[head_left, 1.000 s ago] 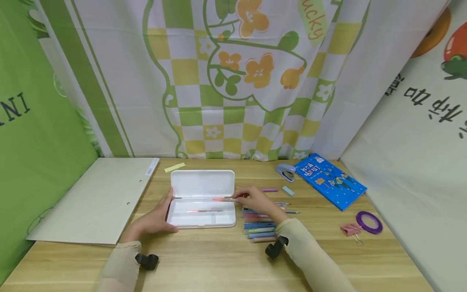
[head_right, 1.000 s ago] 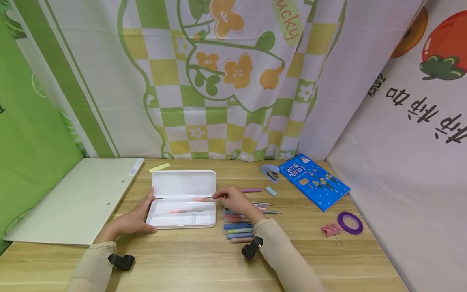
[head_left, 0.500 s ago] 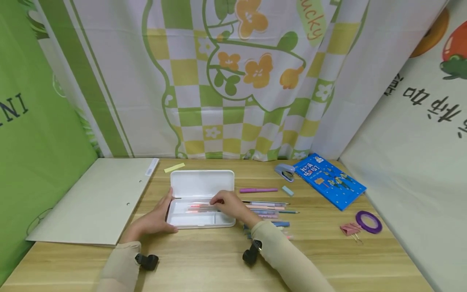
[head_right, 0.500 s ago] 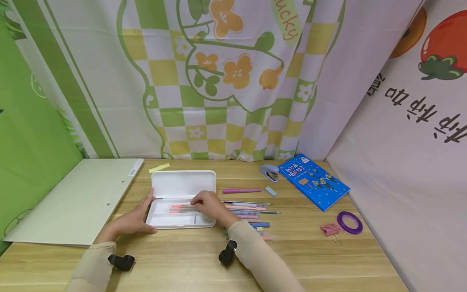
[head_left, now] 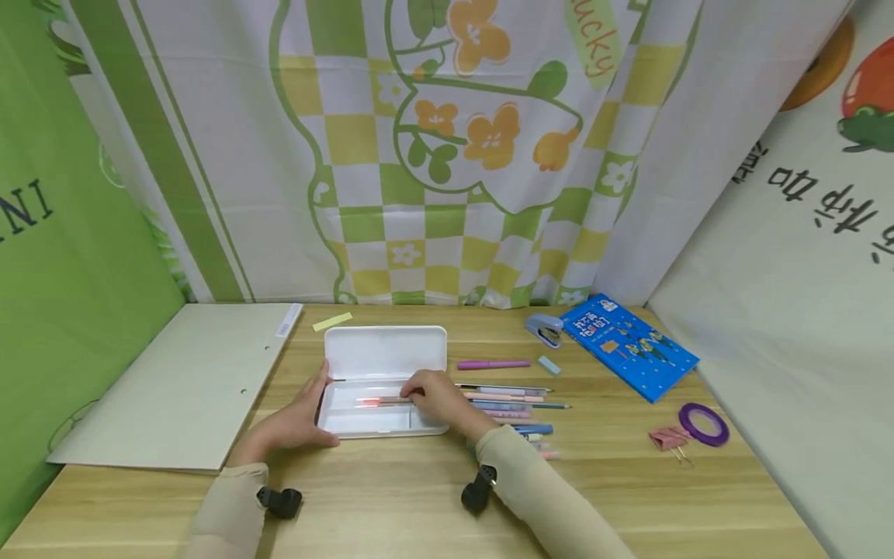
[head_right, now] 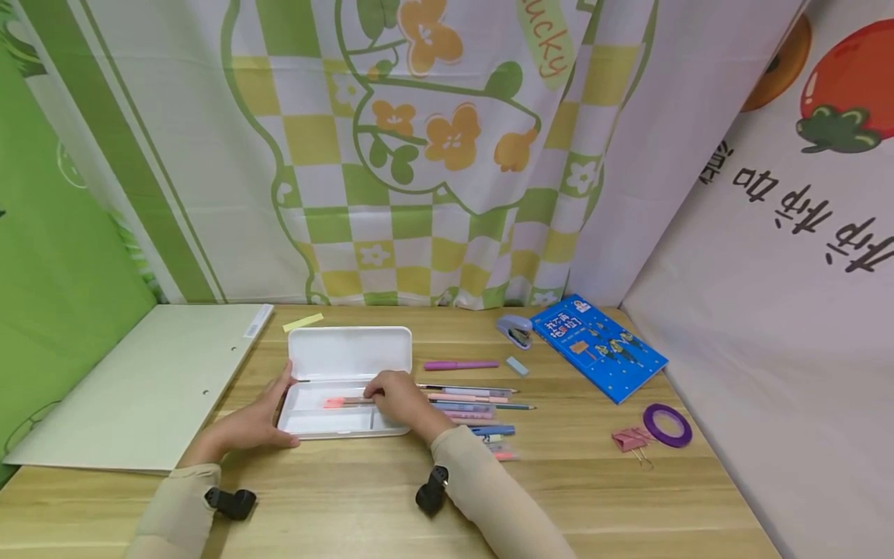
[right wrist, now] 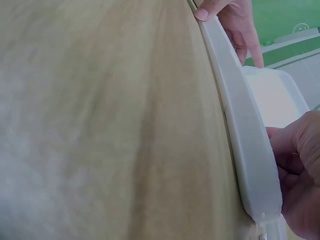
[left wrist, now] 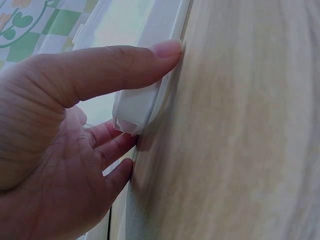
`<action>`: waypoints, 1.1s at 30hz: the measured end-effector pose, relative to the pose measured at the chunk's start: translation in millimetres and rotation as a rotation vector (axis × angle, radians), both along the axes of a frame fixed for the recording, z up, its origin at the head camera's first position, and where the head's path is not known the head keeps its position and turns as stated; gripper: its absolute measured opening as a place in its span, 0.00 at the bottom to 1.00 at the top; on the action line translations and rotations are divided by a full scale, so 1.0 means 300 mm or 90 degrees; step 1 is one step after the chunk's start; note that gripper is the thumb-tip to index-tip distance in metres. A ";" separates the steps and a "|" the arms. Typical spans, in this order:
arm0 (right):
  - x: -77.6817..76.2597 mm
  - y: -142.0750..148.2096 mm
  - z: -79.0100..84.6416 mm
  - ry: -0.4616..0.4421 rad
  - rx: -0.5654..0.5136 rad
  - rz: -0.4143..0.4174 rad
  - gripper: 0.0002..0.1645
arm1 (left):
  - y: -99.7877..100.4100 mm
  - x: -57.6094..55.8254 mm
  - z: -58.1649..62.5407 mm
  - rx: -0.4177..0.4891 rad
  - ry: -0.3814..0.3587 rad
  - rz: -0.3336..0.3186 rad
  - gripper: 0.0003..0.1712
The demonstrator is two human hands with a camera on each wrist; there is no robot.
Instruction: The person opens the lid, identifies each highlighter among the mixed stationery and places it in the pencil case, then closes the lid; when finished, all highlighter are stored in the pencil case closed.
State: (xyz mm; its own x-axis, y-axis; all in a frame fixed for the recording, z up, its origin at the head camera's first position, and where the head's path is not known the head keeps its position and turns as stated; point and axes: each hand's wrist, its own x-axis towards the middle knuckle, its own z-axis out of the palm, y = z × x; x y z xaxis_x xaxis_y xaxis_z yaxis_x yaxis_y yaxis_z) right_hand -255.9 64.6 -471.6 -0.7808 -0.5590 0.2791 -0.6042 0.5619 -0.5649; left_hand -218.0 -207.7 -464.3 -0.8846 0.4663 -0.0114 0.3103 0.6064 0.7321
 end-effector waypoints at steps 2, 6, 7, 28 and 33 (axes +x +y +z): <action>-0.001 0.005 -0.003 -0.018 -0.014 0.001 0.07 | 0.001 0.000 0.001 -0.001 -0.001 0.000 0.76; -0.001 0.025 0.001 -0.068 -0.043 -0.004 0.06 | 0.000 -0.001 -0.006 -0.002 -0.004 0.000 0.76; 0.001 0.032 0.005 -0.081 -0.050 -0.009 0.06 | 0.000 -0.001 -0.008 -0.002 -0.004 0.000 0.76; -0.011 0.497 0.057 -0.111 -0.022 -0.064 0.06 | 0.000 -0.006 -0.014 -0.001 0.001 0.001 0.76; -0.009 0.568 0.052 -0.101 0.016 -0.060 0.06 | -0.007 -0.009 -0.018 -0.004 0.003 0.000 0.76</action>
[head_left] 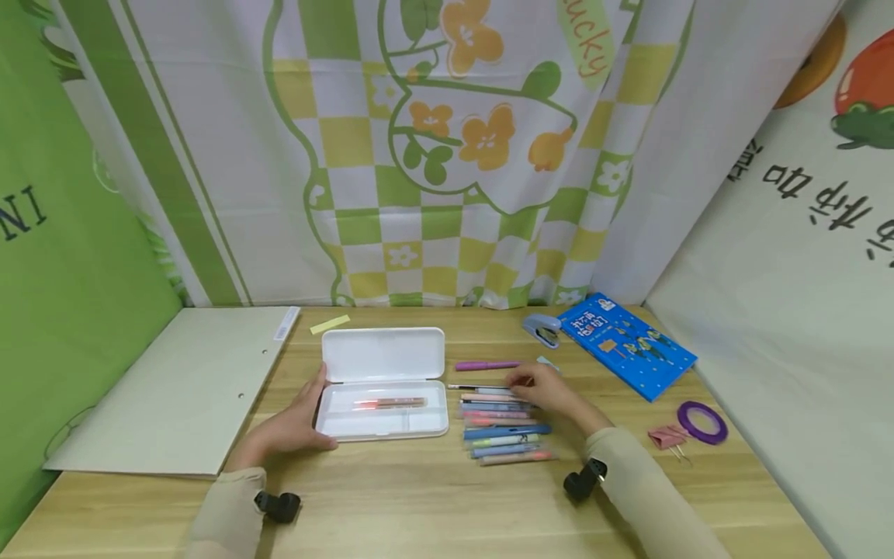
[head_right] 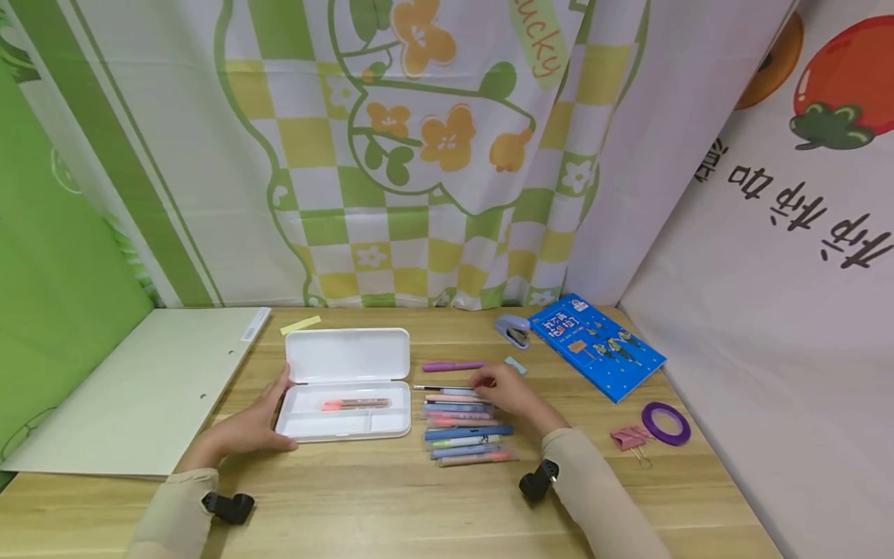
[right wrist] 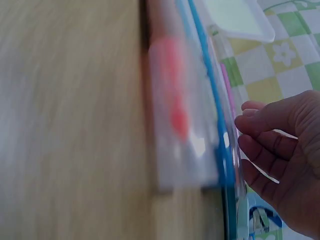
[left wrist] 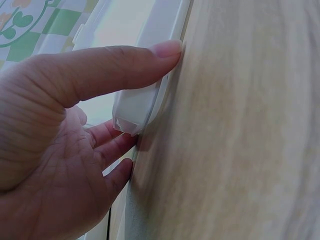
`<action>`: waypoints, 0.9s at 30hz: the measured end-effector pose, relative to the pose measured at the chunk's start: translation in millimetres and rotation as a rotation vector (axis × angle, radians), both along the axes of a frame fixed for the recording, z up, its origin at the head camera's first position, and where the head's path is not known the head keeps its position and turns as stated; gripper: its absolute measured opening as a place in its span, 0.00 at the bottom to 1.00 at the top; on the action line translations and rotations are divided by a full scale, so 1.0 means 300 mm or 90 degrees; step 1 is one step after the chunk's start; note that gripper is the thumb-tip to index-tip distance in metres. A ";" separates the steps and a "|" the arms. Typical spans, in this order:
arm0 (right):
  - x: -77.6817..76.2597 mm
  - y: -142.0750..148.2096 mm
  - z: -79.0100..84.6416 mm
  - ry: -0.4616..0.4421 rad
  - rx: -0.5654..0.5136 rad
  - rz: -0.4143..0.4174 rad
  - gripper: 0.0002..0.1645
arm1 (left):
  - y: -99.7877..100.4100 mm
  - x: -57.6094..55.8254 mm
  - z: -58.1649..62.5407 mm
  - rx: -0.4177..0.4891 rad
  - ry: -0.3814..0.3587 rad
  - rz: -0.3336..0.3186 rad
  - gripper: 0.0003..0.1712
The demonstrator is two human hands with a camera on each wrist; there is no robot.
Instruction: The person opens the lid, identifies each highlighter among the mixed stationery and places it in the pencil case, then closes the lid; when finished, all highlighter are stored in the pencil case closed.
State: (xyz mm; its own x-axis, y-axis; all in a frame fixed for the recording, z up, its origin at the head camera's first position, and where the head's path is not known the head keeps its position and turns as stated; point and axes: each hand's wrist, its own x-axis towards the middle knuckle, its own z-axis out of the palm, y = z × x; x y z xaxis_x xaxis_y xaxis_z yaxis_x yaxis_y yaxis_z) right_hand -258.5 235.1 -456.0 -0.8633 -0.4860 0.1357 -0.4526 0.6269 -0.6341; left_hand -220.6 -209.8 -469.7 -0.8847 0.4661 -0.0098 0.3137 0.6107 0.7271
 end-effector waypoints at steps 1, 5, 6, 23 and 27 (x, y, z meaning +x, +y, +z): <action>0.000 0.008 -0.002 0.003 0.005 0.002 0.06 | -0.001 0.000 -0.001 -0.001 -0.001 0.001 0.76; -0.003 0.027 -0.009 0.024 0.026 0.009 0.07 | -0.004 -0.001 -0.005 -0.003 -0.008 0.004 0.76; -0.003 0.028 -0.010 0.028 0.029 0.013 0.07 | -0.004 -0.001 -0.005 -0.003 -0.010 0.005 0.76; -0.008 0.023 -0.017 0.046 0.053 0.016 0.07 | 0.005 0.008 0.014 -0.003 -0.006 0.002 0.76; -0.013 0.002 0.006 0.019 0.048 -0.008 0.08 | 0.002 0.009 0.016 -0.002 -0.010 0.001 0.76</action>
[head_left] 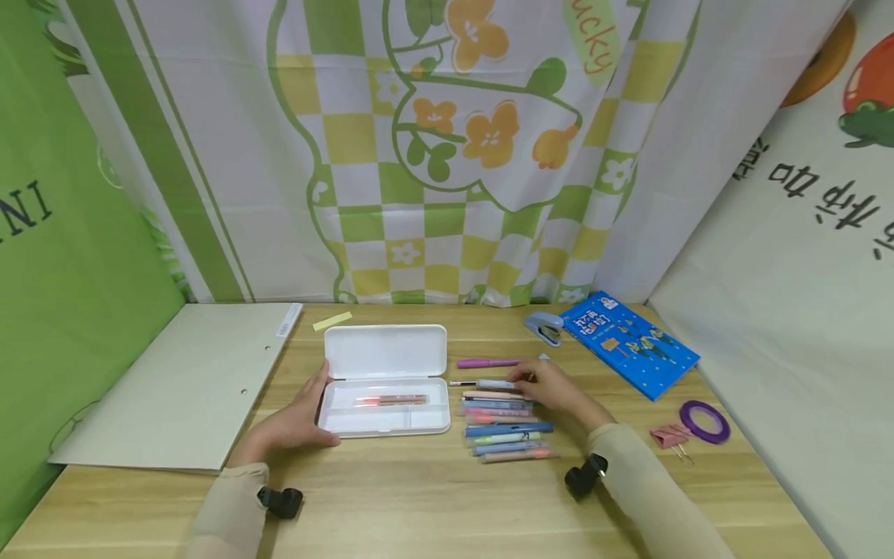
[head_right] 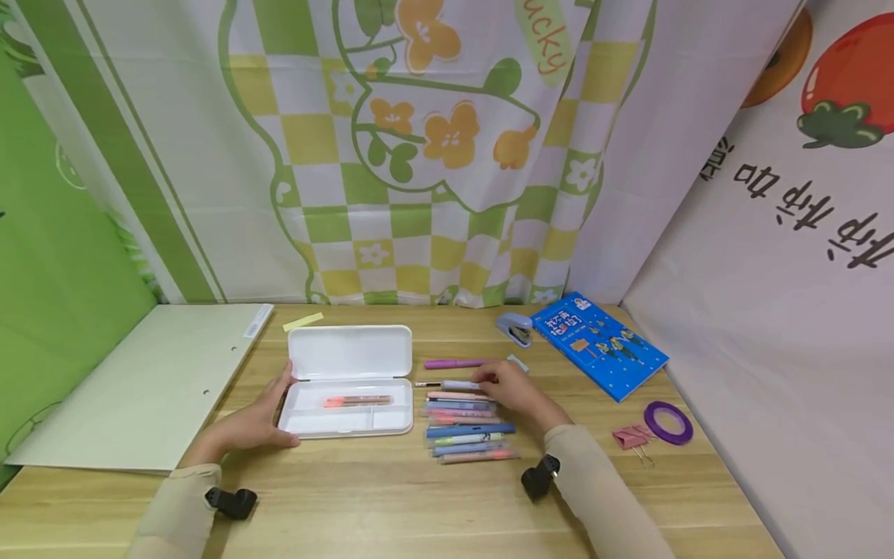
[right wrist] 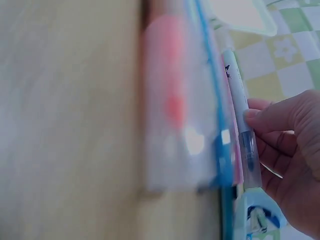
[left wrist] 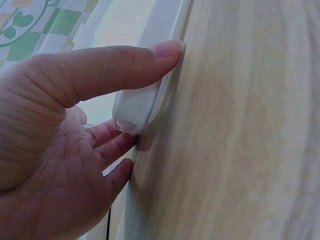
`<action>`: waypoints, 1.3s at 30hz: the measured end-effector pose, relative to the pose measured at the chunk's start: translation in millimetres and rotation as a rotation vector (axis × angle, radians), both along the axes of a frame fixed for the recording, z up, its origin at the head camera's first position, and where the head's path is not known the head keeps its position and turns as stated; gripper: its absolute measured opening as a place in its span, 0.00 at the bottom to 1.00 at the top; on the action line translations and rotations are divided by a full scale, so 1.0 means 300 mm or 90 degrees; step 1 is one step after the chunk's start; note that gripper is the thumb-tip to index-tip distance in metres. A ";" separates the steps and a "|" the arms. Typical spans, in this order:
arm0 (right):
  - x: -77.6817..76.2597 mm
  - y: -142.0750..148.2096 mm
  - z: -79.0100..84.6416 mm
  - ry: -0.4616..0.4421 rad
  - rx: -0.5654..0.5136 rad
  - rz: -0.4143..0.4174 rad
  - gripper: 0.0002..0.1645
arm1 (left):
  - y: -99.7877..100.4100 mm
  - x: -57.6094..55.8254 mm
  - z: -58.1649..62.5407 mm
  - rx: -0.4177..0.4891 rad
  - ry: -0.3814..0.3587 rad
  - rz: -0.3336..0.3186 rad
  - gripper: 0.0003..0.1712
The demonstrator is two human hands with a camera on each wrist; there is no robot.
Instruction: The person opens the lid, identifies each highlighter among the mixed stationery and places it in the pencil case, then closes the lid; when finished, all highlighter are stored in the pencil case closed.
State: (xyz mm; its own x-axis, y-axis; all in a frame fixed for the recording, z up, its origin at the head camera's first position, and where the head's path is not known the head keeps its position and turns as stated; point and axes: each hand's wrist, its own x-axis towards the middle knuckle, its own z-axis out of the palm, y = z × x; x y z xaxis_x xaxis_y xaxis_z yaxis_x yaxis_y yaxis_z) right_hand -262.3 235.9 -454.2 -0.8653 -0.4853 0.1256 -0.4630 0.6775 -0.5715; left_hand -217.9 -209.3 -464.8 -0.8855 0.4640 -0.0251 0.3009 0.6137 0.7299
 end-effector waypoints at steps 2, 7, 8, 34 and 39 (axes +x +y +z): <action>0.001 -0.018 0.016 -0.003 -0.011 -0.006 0.08 | -0.001 -0.001 -0.001 -0.001 0.000 0.001 0.76; 0.007 -0.096 0.048 0.021 -0.058 0.015 0.08 | -0.004 -0.005 -0.004 -0.003 0.002 0.000 0.76; 0.009 -0.116 0.053 0.023 -0.065 0.020 0.08 | -0.002 -0.004 -0.004 -0.002 0.001 -0.001 0.76; -0.024 -0.585 -0.030 0.054 -0.113 0.131 0.06 | 0.003 -0.001 0.000 0.011 -0.006 0.002 0.75; -0.023 -0.609 -0.039 0.091 -0.053 0.112 0.06 | 0.005 0.001 0.005 0.007 -0.003 0.001 0.75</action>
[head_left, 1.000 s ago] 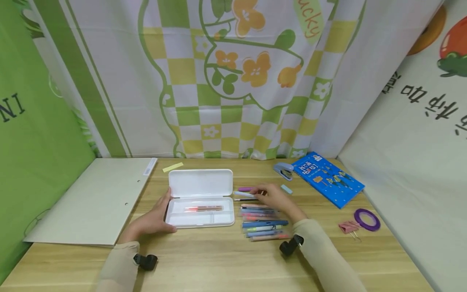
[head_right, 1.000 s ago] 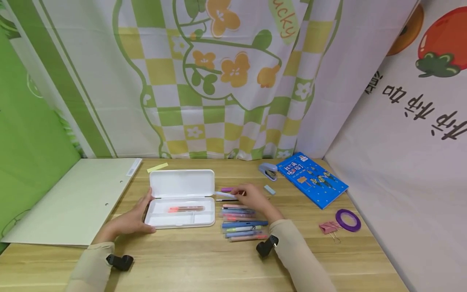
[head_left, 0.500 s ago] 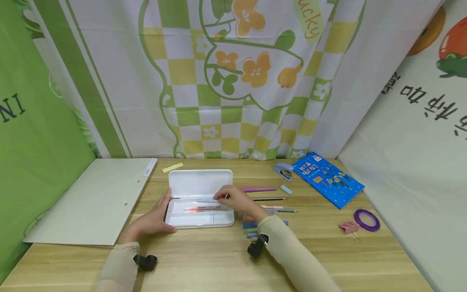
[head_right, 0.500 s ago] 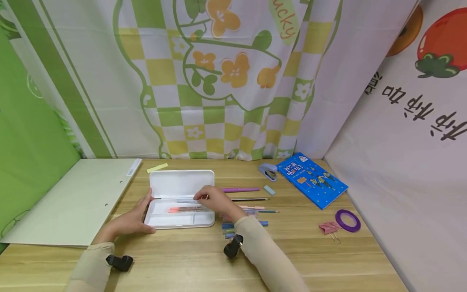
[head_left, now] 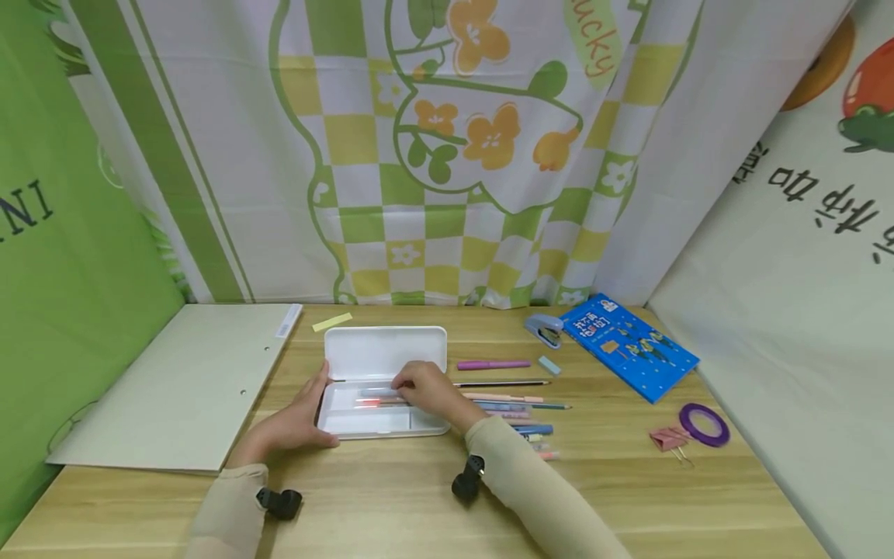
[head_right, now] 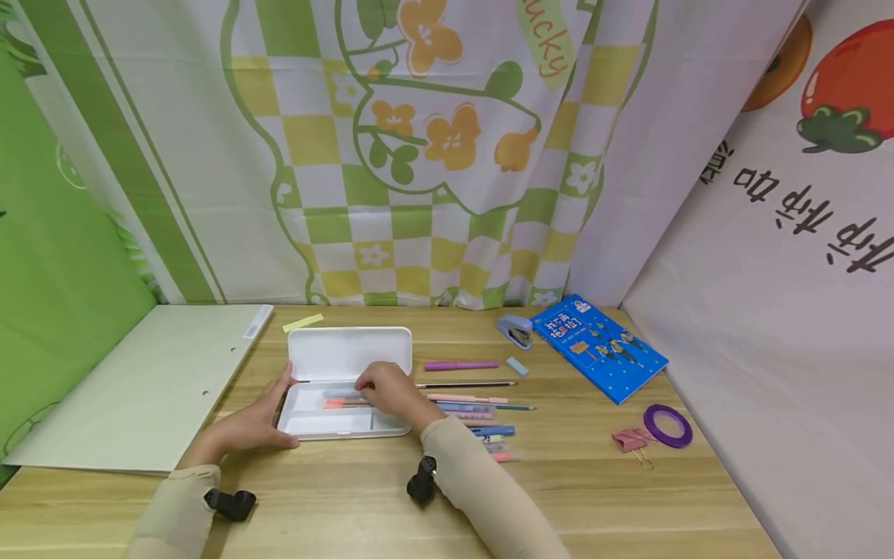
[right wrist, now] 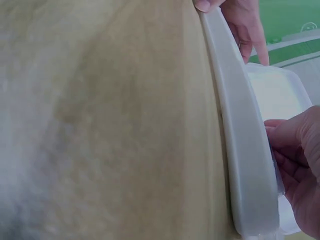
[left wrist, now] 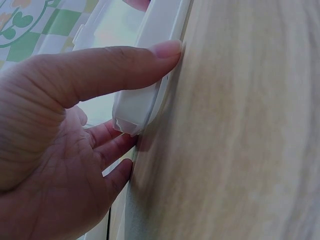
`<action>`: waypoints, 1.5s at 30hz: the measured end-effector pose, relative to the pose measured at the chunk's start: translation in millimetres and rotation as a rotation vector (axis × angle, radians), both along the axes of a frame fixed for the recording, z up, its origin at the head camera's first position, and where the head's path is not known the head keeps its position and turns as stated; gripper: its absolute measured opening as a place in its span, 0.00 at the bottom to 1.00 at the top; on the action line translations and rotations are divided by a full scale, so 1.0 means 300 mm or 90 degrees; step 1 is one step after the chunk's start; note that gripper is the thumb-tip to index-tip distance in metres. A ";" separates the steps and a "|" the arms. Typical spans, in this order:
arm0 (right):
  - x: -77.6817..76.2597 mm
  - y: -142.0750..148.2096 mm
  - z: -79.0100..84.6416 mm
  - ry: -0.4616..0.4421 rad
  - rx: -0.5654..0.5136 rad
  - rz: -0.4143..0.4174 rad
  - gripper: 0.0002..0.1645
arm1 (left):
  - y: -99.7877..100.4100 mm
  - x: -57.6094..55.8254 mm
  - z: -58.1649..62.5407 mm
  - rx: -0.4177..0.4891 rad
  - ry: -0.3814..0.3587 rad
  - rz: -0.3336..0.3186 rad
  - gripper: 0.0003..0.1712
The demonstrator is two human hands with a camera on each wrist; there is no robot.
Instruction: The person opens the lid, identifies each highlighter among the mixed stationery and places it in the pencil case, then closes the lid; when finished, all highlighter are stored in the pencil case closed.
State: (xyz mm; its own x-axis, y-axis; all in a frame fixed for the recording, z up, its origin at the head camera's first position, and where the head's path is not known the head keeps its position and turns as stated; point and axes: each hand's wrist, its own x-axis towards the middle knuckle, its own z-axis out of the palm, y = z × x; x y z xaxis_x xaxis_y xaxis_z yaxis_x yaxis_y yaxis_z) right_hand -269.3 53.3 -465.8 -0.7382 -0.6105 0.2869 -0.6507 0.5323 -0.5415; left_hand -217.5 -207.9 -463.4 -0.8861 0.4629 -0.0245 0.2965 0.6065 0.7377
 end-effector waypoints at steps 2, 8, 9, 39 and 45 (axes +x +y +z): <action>0.003 -0.004 0.001 0.022 0.027 -0.003 0.07 | 0.002 0.001 0.003 -0.002 -0.001 -0.001 0.75; 0.006 -0.002 0.001 0.032 0.030 -0.002 0.10 | 0.001 0.000 0.006 0.001 -0.003 -0.002 0.75; 0.005 0.000 -0.001 0.022 0.017 -0.001 0.10 | 0.001 -0.001 0.005 0.002 -0.002 -0.002 0.75; 0.046 0.475 0.044 -0.363 -0.248 -0.127 0.17 | 0.000 0.001 -0.003 -0.004 0.002 0.000 0.75; 0.053 0.580 0.013 -0.353 -0.218 -0.179 0.15 | 0.001 0.000 -0.002 -0.004 0.001 -0.004 0.76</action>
State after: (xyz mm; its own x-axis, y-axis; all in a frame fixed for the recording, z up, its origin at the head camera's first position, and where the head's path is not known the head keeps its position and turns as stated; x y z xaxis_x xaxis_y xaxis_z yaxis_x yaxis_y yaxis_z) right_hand -253.3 227.4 -461.8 -0.9475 -0.3179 -0.0353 -0.0933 0.3804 -0.9201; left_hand -217.3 -207.6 -464.1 -0.8835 0.4676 -0.0267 0.3006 0.6098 0.7333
